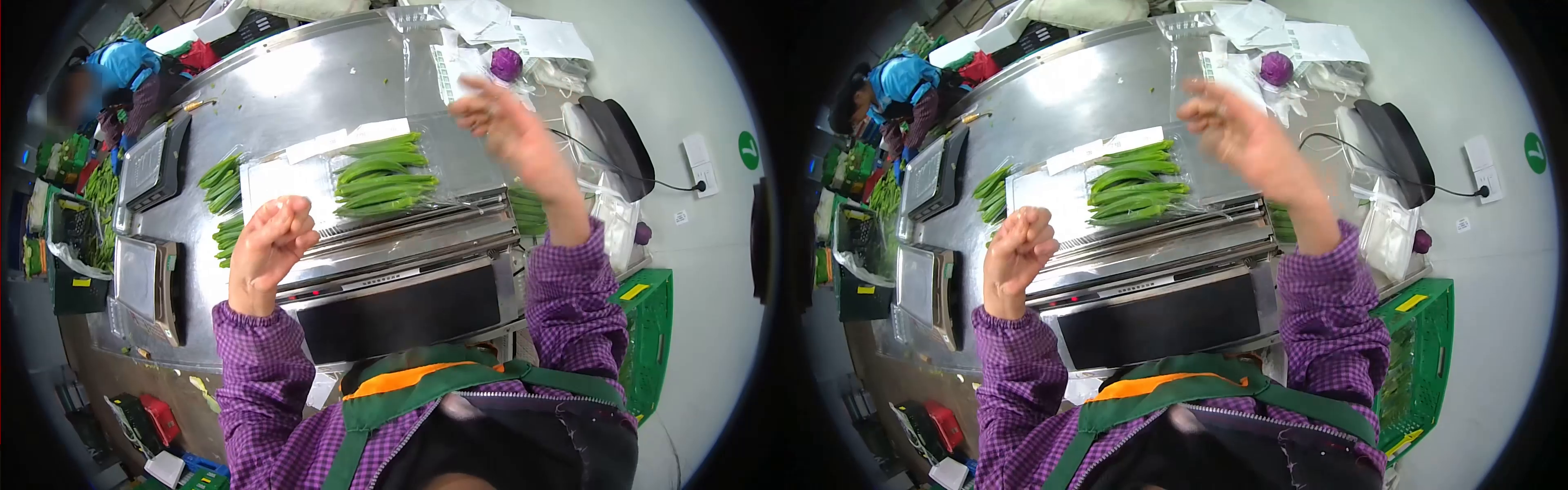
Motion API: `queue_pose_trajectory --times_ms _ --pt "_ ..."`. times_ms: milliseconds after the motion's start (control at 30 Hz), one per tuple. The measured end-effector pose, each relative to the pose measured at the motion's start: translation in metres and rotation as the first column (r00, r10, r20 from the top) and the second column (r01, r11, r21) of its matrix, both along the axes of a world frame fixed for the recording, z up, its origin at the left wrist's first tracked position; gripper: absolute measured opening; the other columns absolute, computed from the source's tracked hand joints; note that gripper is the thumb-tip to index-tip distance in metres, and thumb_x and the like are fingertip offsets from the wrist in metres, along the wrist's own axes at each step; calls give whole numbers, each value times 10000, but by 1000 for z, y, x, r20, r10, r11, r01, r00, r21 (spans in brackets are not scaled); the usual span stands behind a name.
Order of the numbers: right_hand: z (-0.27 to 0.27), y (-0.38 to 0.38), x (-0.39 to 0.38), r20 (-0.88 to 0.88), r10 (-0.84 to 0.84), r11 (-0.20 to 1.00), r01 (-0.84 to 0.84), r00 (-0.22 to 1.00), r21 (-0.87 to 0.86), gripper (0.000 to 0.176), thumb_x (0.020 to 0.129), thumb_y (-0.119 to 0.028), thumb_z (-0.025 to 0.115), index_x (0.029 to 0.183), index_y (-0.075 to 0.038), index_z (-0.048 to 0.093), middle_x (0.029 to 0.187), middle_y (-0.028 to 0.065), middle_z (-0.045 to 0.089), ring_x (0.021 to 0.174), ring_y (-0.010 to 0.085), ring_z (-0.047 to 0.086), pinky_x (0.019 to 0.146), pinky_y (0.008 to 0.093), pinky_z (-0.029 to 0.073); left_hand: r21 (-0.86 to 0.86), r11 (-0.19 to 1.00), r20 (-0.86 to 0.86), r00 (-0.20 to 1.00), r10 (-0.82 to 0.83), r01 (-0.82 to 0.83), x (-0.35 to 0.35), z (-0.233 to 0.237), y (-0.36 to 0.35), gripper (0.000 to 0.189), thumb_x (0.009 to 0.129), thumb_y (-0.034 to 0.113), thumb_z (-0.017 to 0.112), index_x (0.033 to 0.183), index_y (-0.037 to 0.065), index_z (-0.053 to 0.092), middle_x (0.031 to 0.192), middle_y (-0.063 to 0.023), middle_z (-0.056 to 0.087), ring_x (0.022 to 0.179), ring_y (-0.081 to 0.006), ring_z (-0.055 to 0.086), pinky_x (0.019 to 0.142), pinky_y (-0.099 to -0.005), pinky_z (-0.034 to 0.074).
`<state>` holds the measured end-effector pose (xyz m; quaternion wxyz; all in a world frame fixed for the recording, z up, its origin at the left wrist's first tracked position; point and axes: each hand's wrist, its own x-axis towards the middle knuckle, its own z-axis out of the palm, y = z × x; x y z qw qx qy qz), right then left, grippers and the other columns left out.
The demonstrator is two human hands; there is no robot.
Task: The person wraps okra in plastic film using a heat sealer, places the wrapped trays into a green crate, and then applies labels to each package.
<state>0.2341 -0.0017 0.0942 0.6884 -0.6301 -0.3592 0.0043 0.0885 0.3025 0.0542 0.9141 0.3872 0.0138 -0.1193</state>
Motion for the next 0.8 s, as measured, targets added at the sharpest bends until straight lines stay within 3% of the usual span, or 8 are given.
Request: queue_pose_trajectory --times_ms 67,167,233,267,467,667,733,800 --pt "-42 -4 -14 271 -60 756 221 961 -616 561 845 -215 618 1330 -26 407 1090 141 617 959 216 569 887 316 429 -15 999 43 999 -29 29 -4 -7 7 212 883 205 607 999 31 638 660 50 388 580 -65 311 568 -226 302" --pt "-84 -1 -33 379 -118 696 349 918 -628 418 803 -147 649 1186 -19 541 1026 136 638 926 215 587 823 300 444 -7 1000 79 997 -2 2 -10 -15 9 207 873 213 621 977 38 658 646 41 393 583 -80 317 554 -235 301" --pt "-93 -15 -37 -43 -304 729 203 952 -654 176 805 -81 631 963 -3 629 953 110 643 854 194 595 745 289 452 22 1000 162 987 -22 19 -17 -16 10 182 863 204 630 930 40 675 660 23 430 588 -93 348 544 -250 313" --pt "-95 -20 -37 -23 -388 784 317 921 -533 43 793 -30 627 800 13 633 851 72 623 738 155 576 654 270 443 24 1000 159 987 -22 19 -20 -17 11 182 863 204 630 930 40 675 660 23 430 588 -93 348 544 -250 313" --pt "-58 -46 -64 23 -448 812 417 894 -409 44 817 29 595 856 14 609 803 23 565 655 64 491 568 193 392 31 999 228 973 37 -45 -41 -19 -1 166 820 169 675 775 9 670 597 -44 495 538 -115 415 494 -276 346" --pt "-19 -30 -77 -316 -389 921 358 865 -153 74 912 -7 494 962 12 544 950 99 618 769 104 599 611 201 479 -87 996 367 928 59 -29 -42 16 -14 194 760 94 678 604 26 586 549 -39 475 459 -139 401 431 -278 364" --pt "-14 -20 -51 -335 13 925 115 942 362 117 939 -27 434 993 11 530 1025 149 620 875 172 636 693 259 533 -226 973 474 878 61 54 -27 33 -11 203 830 115 619 646 43 576 592 -33 504 496 -137 433 480 -274 392" --pt "-11 11 -16 -339 -108 875 252 935 414 158 950 -53 413 1022 12 538 1035 168 617 940 232 631 780 313 535 -315 945 456 859 233 -89 5 41 -12 191 911 139 524 770 55 621 684 -49 568 577 -118 485 563 -250 417"
